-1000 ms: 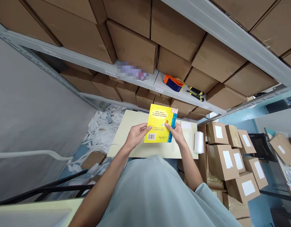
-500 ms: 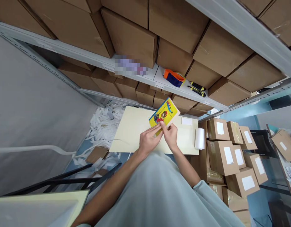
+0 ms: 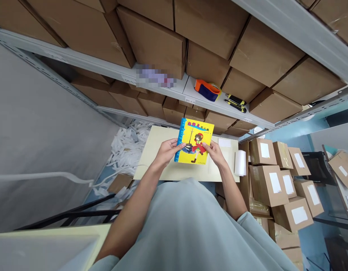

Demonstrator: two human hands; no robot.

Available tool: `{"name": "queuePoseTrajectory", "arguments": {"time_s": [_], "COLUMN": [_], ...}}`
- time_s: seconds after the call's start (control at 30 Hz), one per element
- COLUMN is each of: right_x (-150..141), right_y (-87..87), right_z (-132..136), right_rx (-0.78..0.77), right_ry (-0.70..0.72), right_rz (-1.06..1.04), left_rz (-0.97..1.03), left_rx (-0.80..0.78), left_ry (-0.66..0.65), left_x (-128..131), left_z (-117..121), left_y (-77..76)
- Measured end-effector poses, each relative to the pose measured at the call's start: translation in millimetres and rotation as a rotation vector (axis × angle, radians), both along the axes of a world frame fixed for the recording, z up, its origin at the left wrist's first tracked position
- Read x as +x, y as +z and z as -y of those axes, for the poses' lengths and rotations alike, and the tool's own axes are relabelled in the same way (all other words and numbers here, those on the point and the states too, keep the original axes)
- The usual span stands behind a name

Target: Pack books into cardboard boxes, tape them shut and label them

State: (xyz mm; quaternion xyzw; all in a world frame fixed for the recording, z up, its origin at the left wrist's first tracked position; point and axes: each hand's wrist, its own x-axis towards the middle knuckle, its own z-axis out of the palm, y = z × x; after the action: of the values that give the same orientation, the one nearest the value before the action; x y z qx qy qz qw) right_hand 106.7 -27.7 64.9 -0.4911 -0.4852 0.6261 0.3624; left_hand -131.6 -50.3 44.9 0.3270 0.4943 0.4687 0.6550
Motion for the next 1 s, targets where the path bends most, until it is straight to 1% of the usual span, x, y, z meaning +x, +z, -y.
{"name": "queuePoseTrajectory", "arguments": {"time_s": [0.07, 0.2, 0.23, 0.27, 0.33, 0.37, 0.4, 0.47, 0.5, 0.53, 0.6, 0.63, 0.67, 0.7, 0.73, 0.8, 0.83, 0.9, 1.0], "right_x": [0, -12, -18, -26, -42, -49, -54, -57, -55, -50, -38, -31, -25, -19, -14, -8, -6, -1, 7], "right_y": [-6.5, -16.2, -17.7, -18.9, -20.7, -21.3, -21.9, -22.4, -22.3, -21.9, -20.3, -19.3, -18.2, -17.2, -16.5, -16.0, -15.9, -15.0, -8.1], "right_z": [-2, 6, 11, 16, 27, 30, 32, 30, 27, 23, 15, 12, 10, 9, 8, 7, 6, 2, -3], "right_rx": [0.029, 0.19, 0.208, 0.208, 0.186, 0.177, 0.171, 0.153, 0.135, 0.109, 0.044, 0.01, -0.019, -0.041, -0.052, -0.051, -0.041, -0.013, 0.073], "right_ry": [-0.045, -0.329, -0.357, -0.347, -0.261, -0.227, -0.225, -0.276, -0.3, -0.304, -0.244, -0.195, -0.156, -0.126, -0.106, -0.075, -0.06, -0.019, 0.056], "right_rz": [0.031, 0.192, 0.199, 0.179, 0.105, 0.089, 0.096, 0.126, 0.123, 0.099, 0.014, -0.026, -0.055, -0.074, -0.083, -0.074, -0.061, -0.029, 0.051], "left_rz": [-0.031, -0.171, -0.219, -0.265, -0.367, -0.426, -0.482, -0.545, -0.542, -0.528, -0.508, -0.498, -0.474, -0.407, -0.326, -0.187, -0.155, -0.184, -0.372], "left_rx": [0.002, 0.059, 0.089, 0.12, 0.168, 0.191, 0.219, 0.292, 0.324, 0.342, 0.316, 0.275, 0.226, 0.169, 0.11, 0.03, 0.02, 0.066, 0.226], "left_ry": [0.058, 0.204, 0.245, 0.284, 0.326, 0.316, 0.285, 0.184, 0.144, 0.134, 0.196, 0.238, 0.247, 0.2, 0.127, -0.009, -0.043, -0.039, 0.029], "left_x": [7, 19, 24, 30, 45, 52, 58, 62, 60, 54, 34, 22, 10, 0, -8, -18, -19, -18, -17], "left_z": [3, 3, 4, 6, 13, 19, 24, 35, 37, 37, 29, 22, 14, 5, -2, -12, -14, -14, -9], "left_y": [-2.2, -7.6, -8.3, -8.5, -7.6, -6.8, -5.9, -5.0, -5.3, -6.3, -10.1, -12.9, -16.0, -19.1, -22.2, -27.0, -28.5, -29.5, -26.1]}}
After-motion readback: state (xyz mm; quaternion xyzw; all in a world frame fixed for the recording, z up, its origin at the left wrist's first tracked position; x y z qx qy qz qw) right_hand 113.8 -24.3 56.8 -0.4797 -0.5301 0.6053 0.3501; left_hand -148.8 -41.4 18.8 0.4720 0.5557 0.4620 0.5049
